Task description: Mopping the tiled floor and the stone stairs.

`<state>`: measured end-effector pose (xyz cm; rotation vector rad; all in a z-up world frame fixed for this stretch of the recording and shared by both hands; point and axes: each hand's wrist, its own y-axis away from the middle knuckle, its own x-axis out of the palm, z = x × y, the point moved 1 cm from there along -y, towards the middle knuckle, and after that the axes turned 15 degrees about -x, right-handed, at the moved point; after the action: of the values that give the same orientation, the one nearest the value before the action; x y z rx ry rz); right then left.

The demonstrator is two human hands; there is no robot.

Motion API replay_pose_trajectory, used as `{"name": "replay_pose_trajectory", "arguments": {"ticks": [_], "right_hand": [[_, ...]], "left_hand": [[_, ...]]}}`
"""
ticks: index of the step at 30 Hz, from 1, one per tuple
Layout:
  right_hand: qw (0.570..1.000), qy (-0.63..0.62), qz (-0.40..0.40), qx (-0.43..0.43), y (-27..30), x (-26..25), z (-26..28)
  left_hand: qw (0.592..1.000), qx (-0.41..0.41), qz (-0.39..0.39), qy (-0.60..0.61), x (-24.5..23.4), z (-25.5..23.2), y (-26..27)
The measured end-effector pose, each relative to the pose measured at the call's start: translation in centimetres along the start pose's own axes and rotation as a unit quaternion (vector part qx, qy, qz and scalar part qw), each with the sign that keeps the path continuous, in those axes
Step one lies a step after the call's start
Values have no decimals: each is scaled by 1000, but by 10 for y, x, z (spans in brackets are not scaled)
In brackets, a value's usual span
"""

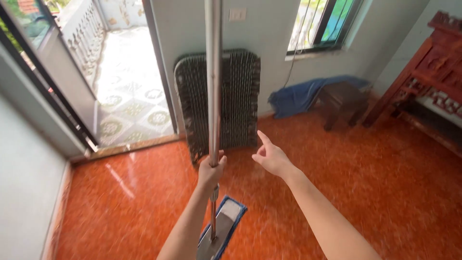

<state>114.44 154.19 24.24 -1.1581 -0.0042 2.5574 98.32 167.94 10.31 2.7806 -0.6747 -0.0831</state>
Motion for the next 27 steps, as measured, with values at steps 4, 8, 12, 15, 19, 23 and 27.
{"name": "replay_pose_trajectory", "arguments": {"ticks": [4,8,12,15,19,23,27], "right_hand": [[996,62,7,65,-102,-38,-34],[996,58,-28,70,-214,-62,-82],[998,51,-41,13,-352,-75,-139],[997,59,-54,-24,-479,-90,-178],[997,45,-54,-38,-662,-114,-237],[997,64,-33,-18,-823,-126,-298],[989,131,-31,-54,-966,-115,-357]], "left_hand": [[998,-7,-12,-63,28,-69,-76],[998,12,-3,-62,46,-92,-191],[997,-57,0,-47,56,-123,-289],[994,-105,-16,-35,74,-162,-358],[991,-126,-44,-22,107,-195,-488],[980,-185,-60,-41,138,-227,-588],[968,-244,-56,-29,151,-255,-654]]}}
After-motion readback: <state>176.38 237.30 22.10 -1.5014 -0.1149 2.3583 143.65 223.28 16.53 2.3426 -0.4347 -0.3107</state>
